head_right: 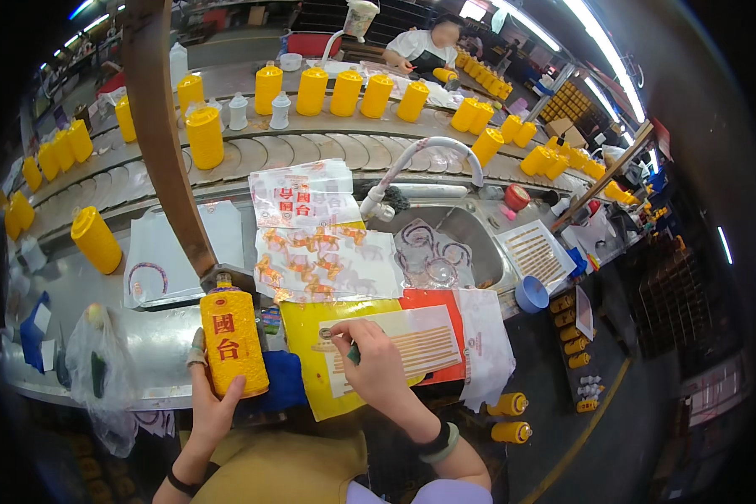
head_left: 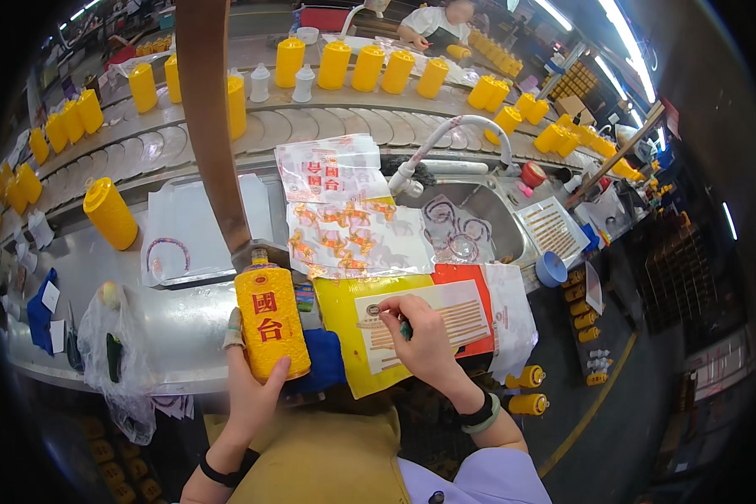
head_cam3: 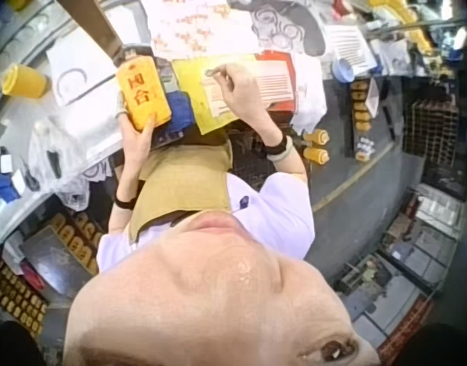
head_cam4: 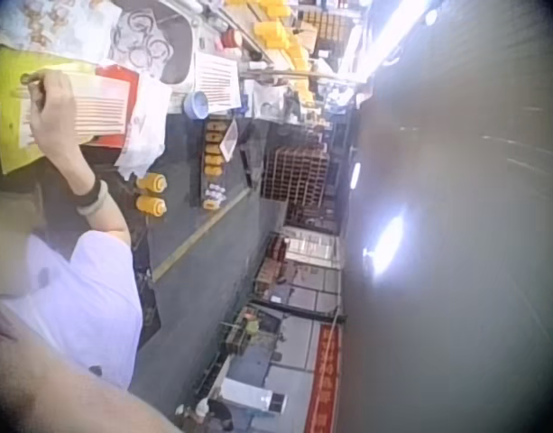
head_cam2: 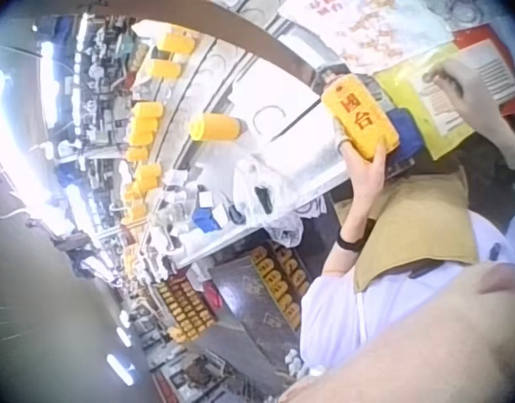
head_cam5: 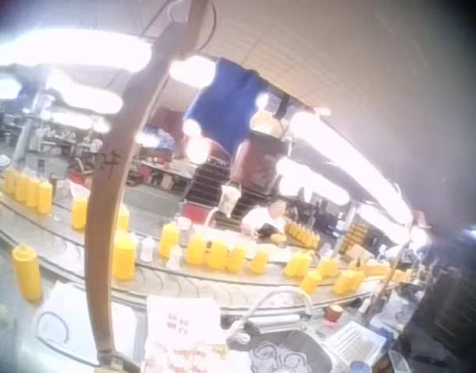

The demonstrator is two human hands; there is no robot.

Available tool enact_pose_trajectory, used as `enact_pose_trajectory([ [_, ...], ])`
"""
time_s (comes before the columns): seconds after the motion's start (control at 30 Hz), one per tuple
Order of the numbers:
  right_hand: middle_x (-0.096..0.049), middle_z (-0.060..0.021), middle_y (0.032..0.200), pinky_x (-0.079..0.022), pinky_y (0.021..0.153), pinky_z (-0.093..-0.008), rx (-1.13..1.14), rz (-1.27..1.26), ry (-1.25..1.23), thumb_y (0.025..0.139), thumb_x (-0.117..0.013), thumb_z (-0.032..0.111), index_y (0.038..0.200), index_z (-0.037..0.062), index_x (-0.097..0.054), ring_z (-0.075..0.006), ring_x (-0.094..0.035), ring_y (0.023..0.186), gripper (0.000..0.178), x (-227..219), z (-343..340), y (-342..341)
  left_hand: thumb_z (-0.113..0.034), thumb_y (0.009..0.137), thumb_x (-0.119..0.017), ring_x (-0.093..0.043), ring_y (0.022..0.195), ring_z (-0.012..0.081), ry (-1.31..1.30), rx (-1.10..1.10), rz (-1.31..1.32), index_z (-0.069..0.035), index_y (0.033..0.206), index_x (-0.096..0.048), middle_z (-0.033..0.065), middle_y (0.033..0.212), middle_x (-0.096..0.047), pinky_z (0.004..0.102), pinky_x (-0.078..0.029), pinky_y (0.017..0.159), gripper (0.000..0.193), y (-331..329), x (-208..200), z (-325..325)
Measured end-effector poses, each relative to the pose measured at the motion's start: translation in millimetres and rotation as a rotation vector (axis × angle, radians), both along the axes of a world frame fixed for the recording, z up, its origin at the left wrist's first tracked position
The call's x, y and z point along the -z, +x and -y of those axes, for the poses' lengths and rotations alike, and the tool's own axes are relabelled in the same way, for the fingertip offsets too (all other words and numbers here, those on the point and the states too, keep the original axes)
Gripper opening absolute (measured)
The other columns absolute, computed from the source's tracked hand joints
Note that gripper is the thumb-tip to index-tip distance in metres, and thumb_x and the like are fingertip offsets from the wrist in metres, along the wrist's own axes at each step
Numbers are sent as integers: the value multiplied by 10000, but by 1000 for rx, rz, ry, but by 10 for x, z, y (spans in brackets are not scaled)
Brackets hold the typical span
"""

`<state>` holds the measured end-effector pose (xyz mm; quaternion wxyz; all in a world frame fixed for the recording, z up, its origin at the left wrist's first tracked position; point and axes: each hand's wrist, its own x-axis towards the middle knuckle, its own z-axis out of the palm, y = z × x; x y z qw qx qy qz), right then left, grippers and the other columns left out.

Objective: Applying labels and smoothing them onto yellow industrial bottles on a factory line.

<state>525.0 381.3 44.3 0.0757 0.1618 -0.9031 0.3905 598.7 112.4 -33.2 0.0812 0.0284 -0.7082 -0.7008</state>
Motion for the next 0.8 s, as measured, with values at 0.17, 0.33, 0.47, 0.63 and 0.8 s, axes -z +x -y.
enact_pose_trajectory([
  [0.17,-676,-155,930,-526,773,-389,-25,20,4,965,-703,40,1081,-4,-676,-295,-673,858,126,-1,99,46,-44,973,-678,-427,1449,279,39,19,9,41,1655,-136,200,1589,-356,415,-371,1209,875,25,-24,24],
  [0.33,-663,-148,908,-525,768,-384,-41,31,-2,966,-705,38,1091,-5,-672,-284,-666,846,136,10,144,63,-30,1035,-563,-373,1507,278,161,27,17,46,1654,-143,202,1636,-318,410,-297,1252,752,22,-36,70],
  [0.47,-659,-143,897,-525,762,-382,-45,45,-6,964,-706,32,1099,-5,-674,-278,-668,836,144,23,172,85,-30,1050,-533,-356,1523,274,162,41,31,48,1653,-149,196,1648,-312,406,-279,1261,720,28,-39,88],
  [0.63,-657,-143,884,-527,744,-390,-61,29,27,954,-706,13,1105,-4,-681,-280,-668,810,154,34,197,109,-34,1062,-514,-347,1530,268,160,47,29,49,1649,-166,187,1649,-322,402,-283,1256,687,25,-73,84],
  [0.8,-655,-142,877,-521,741,-364,-60,61,17,950,-680,-15,1107,5,-694,-260,-654,795,160,52,271,150,-47,1094,-459,-324,1540,257,147,71,-52,60,1644,-192,182,1662,-319,391,-233,1268,620,-39,-47,108],
])
